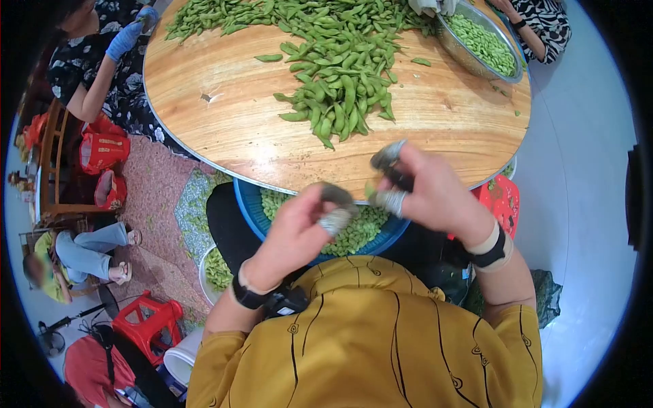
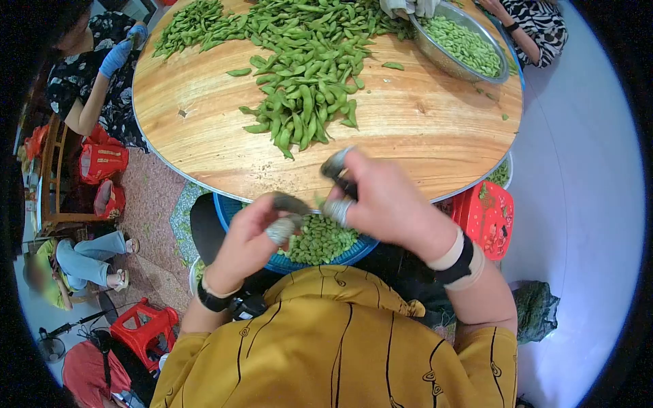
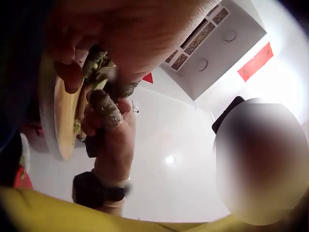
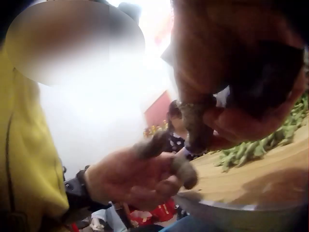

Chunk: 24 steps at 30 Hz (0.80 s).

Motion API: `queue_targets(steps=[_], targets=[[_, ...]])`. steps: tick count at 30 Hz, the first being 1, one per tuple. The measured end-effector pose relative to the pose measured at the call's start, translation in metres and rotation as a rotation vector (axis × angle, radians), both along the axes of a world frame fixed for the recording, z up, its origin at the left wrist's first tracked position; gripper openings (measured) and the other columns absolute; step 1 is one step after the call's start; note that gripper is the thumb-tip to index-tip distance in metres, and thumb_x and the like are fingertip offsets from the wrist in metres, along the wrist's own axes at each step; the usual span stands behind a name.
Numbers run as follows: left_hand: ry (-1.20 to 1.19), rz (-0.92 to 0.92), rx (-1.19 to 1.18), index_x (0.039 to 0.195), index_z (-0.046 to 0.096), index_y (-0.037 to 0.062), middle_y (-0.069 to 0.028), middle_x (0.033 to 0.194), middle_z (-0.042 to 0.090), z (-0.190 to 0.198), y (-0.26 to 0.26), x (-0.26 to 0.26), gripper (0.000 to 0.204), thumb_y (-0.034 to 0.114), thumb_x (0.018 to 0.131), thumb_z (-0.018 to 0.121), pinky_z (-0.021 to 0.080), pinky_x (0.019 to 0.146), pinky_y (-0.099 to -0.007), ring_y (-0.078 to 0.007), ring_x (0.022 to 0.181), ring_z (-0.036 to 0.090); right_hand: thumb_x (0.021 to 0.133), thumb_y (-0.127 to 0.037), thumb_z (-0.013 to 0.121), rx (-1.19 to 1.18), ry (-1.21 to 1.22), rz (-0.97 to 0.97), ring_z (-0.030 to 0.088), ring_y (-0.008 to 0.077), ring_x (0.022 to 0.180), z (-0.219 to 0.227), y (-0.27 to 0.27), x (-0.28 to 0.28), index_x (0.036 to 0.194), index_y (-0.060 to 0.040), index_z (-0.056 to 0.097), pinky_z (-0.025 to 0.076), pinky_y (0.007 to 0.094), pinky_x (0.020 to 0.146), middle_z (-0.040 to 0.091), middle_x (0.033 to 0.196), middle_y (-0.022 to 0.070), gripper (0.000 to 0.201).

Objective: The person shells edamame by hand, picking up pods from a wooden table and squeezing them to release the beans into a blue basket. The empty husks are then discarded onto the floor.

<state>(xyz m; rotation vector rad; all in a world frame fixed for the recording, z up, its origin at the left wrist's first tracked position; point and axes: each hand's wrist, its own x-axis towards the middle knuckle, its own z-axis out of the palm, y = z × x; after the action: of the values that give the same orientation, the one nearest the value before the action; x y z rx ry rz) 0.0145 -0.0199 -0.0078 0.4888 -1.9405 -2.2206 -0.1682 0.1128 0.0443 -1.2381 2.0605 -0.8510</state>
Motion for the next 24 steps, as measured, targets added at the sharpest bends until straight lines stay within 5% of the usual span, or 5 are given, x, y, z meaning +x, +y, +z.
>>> queue_targets(steps=[4, 8, 13, 16, 24], targets=[[-0.075, -0.087, 0.277, 0.105, 0.058, 0.0036, -0.0017, 0.078, 0.062, 0.005, 0.004, -0.015, 0.015, 0.006, 0.093, 0.050, 0.044, 0.051, -0.0188, -0.0041, 0.059, 0.055, 0.076, -0.018, 0.074, 0.078, -0.004, 0.178, 0.062, 0.0143, 0.073, 0.011, -0.002, 0.009, 0.102, -0.0013, 0.058, 0.050, 0.0284, 0.068, 0.064, 0.079, 0.0065, 0.035], [-0.089, 0.140, 0.196, 0.105, 0.059, 0.0016, -0.0027, 0.081, 0.062, 0.005, -0.014, 0.008, 0.015, 0.005, 0.093, 0.051, 0.045, 0.054, -0.0192, -0.0060, 0.062, 0.057, 0.076, -0.018, 0.071, -0.112, 0.175, -0.150, 0.062, 0.0382, 0.075, -0.010, -0.018, -0.035, 0.093, 0.0010, 0.059, 0.050, 0.0419, 0.067, 0.063, 0.079, 0.0232, 0.028], [-0.257, 0.559, -0.470, 0.101, 0.062, 0.0005, -0.0044, 0.080, 0.064, -0.008, -0.057, 0.074, 0.015, 0.006, 0.090, 0.054, 0.047, 0.058, -0.0230, -0.0083, 0.067, 0.057, 0.075, -0.015, 0.069, -0.059, 0.523, -0.181, 0.061, 0.0425, 0.073, -0.032, -0.040, -0.062, 0.089, 0.0033, 0.057, 0.049, 0.0471, 0.066, 0.062, 0.075, 0.0250, 0.026], [-0.595, 0.554, -1.191, 0.097, 0.064, 0.0024, -0.0205, 0.088, 0.063, -0.005, -0.075, 0.115, 0.016, 0.003, 0.081, 0.060, 0.049, 0.072, -0.0414, -0.0409, 0.083, 0.061, 0.076, -0.015, 0.068, -0.044, 0.480, -0.112, 0.060, 0.0432, 0.072, -0.029, -0.034, -0.056, 0.088, 0.0028, 0.057, 0.048, 0.0475, 0.065, 0.061, 0.073, 0.0250, 0.024], [-0.620, 0.572, -1.215, 0.101, 0.066, 0.0044, -0.0195, 0.095, 0.063, -0.014, -0.074, 0.118, 0.022, 0.005, 0.080, 0.062, 0.048, 0.075, -0.0423, -0.0393, 0.086, 0.061, 0.080, -0.012, 0.064, -0.073, 0.059, -0.187, 0.059, 0.0368, 0.071, -0.030, 0.001, -0.014, 0.092, 0.0019, 0.058, 0.049, 0.0416, 0.064, 0.062, 0.076, 0.0216, 0.019]])
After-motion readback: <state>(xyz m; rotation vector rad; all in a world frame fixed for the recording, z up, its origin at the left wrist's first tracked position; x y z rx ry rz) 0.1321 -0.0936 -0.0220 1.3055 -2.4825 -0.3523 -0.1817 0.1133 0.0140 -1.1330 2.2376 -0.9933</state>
